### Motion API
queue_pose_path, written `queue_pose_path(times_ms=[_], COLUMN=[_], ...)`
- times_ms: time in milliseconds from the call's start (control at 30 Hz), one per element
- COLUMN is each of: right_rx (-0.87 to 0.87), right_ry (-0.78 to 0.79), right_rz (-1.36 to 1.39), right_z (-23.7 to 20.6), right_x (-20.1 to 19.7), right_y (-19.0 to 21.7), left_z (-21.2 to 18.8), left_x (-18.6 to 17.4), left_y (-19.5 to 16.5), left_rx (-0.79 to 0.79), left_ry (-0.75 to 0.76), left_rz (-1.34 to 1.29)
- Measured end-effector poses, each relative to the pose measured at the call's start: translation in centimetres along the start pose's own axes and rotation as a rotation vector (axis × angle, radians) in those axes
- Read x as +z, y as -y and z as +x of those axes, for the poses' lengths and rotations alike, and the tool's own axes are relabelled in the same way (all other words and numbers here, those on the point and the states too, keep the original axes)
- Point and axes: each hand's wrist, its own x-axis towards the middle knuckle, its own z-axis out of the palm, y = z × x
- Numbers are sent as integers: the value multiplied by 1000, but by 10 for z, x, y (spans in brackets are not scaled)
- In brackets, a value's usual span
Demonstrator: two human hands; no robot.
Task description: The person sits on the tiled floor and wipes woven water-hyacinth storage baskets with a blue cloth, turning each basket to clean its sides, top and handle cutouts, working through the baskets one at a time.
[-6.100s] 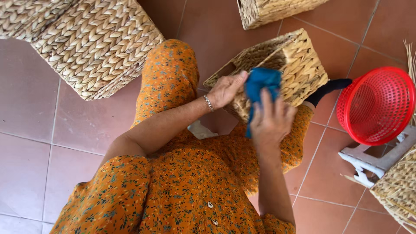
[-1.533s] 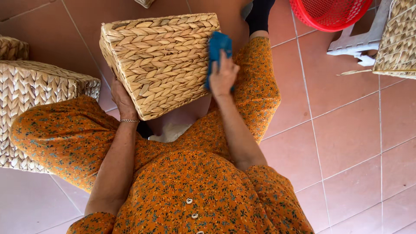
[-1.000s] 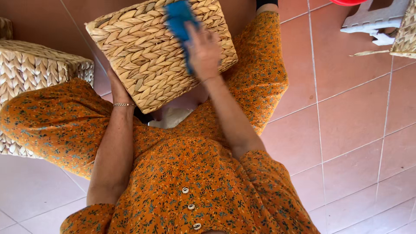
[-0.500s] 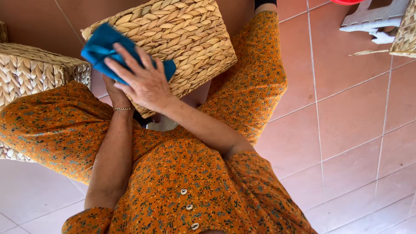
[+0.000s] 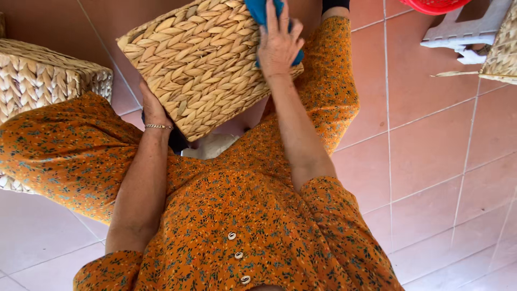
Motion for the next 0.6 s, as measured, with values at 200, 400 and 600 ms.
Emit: queue_pose_path(times_ms=[200, 400, 600], right_rx=[-317, -438, -82], right_ry=[359, 241, 38], right_rz=[179, 483, 7], right_z=[-85, -114, -44], right_x=[-55, -64, -17], right_y=[106, 111, 9], left_z=[5, 2, 0], left_x=[-1, -7, 2], left_y=[2, 4, -3], left_rx=[-55, 105, -74], left_ry=[-42, 48, -53], left_rz=[-72, 45, 58])
